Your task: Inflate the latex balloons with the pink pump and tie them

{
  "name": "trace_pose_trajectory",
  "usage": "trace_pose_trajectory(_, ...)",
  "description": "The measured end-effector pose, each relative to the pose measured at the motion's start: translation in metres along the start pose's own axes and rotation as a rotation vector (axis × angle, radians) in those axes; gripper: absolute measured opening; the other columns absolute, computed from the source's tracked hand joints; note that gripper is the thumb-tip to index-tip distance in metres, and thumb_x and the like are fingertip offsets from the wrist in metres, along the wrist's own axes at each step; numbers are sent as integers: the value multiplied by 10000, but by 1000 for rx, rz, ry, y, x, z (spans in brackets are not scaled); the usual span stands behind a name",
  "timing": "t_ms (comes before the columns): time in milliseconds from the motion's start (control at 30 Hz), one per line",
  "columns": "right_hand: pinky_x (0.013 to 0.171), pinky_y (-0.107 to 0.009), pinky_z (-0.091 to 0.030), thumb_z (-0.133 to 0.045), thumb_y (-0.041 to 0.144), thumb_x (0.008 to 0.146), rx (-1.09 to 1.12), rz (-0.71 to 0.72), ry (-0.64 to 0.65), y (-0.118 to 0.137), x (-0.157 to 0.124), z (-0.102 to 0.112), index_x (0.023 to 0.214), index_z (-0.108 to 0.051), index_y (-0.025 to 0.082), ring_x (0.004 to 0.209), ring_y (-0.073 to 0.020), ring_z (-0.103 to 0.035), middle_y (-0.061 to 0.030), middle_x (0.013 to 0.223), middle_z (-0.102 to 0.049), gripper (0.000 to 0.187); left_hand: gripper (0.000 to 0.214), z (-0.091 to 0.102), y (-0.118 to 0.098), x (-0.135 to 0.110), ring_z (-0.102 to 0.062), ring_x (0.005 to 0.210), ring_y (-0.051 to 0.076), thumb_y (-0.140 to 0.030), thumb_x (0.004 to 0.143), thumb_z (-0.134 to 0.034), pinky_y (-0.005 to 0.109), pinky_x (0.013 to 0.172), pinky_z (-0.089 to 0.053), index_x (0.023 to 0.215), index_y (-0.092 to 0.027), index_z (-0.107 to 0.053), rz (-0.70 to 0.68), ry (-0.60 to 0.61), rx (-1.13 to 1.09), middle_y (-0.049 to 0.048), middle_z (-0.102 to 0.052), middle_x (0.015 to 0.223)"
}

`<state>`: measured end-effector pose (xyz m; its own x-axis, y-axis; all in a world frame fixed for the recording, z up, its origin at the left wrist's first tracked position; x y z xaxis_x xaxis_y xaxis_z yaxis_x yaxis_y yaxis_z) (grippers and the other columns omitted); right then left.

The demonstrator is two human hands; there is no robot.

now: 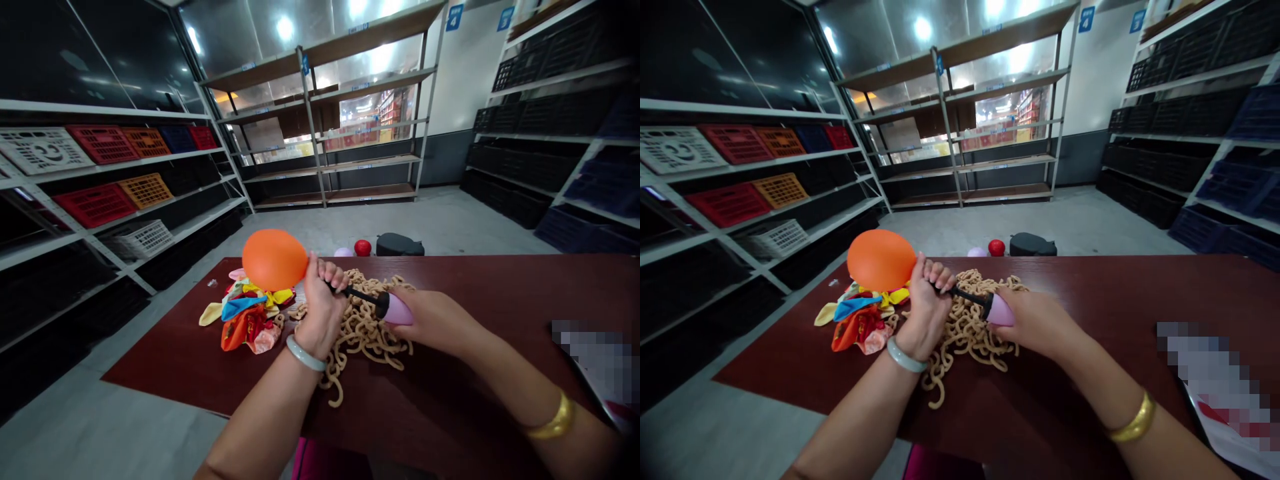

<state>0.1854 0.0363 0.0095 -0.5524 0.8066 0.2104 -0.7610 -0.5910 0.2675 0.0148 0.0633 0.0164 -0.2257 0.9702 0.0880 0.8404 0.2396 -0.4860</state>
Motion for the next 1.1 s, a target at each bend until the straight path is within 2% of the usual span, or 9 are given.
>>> trace_pose_trajectory(100,631,-314,-417,-594,483,767,-24,-12,-21,10,-1,-2,1129,-539,239,821,-259,-665,-59,940,-700,440,486,-10,28,-17,-273,348,58,-409,844,-607,216,370,-202,559,-186,-283,73,25,25,-70,-272,445)
trace_pose_trajectory(167,606,-306,-403,-586,502,771,-40,-20,-40,14,-1,-1,1099,-535,236,800,-251,-666,-52,919,-699,425,492,-13,38,-23,-275,356,61,-441,838,-606,216,373,-199,564,-185,-287,84,28,33,-66,-276,454)
trace_pose_trajectory(333,559,-299,-379,-590,498,767,-147,-71,-75,20,-2,0,979,-544,225,742,-249,-663,-47,838,-695,349,513,-13,42,-25,-276,363,64,-494,838,-588,217,377,-207,565,-187,-281,101,13,45,-62,-280,456)
trace_pose_trajectory(433,570,-306,-391,-594,472,774,-173,-111,-111,23,-1,-1,999,-542,206,756,-252,-664,-69,871,-697,352,510,-18,37,-24,-269,354,65,-487,849,-574,218,371,-198,556,-187,-282,106,46,59,-63,-268,444)
trace_pose_trajectory(533,604,-318,-416,-574,492,794,-154,-108,-136,24,0,-3,1073,-531,204,800,-257,-664,-74,924,-694,403,508,-20,18,-15,-246,342,60,-468,854,-577,216,361,-180,555,-188,-276,75,87,54,-70,-248,434)
trace_pose_trajectory(733,683,-343,-456,-562,455,811,-181,-62,-92,6,4,-8,1158,-526,189,888,-270,-661,-110,1052,-682,438,463,5,-53,21,-233,346,50,-342,907,-528,205,367,-156,579,-191,-238,-81,31,-8,-73,-239,443)
trace_pose_trajectory(833,692,-351,-466,-583,447,791,-206,-87,-85,-3,5,-7,1195,-520,186,896,-278,-662,-115,1090,-677,485,457,12,-68,27,-246,357,46,-334,925,-499,196,381,-167,589,-190,-225,-129,10,-30,-71,-241,450)
trace_pose_trajectory(933,698,-359,-472,-591,436,783,-233,-108,-98,-3,4,-6,1224,-507,177,896,-285,-664,-120,1109,-673,518,473,10,-55,23,-233,359,47,-360,910,-527,201,382,-176,587,-191,-226,-125,7,-28,-74,-224,447)
trace_pose_trajectory(1100,671,-340,-466,-608,415,776,-241,-125,-104,12,2,-7,1158,-528,177,870,-268,-665,-133,1085,-671,456,486,0,4,1,-235,357,54,-430,860,-587,214,371,-192,574,-187,-278,-14,-2,18,-77,-241,456)
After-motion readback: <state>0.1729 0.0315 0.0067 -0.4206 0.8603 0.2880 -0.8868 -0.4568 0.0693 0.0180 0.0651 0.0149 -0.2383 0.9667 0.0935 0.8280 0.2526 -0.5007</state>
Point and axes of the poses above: each hand's wrist, its own x-axis towards the middle knuckle, its own z-axis out of the back of the hand, y = z × x, the point moved 8 cm from there along x, towards the middle knuckle
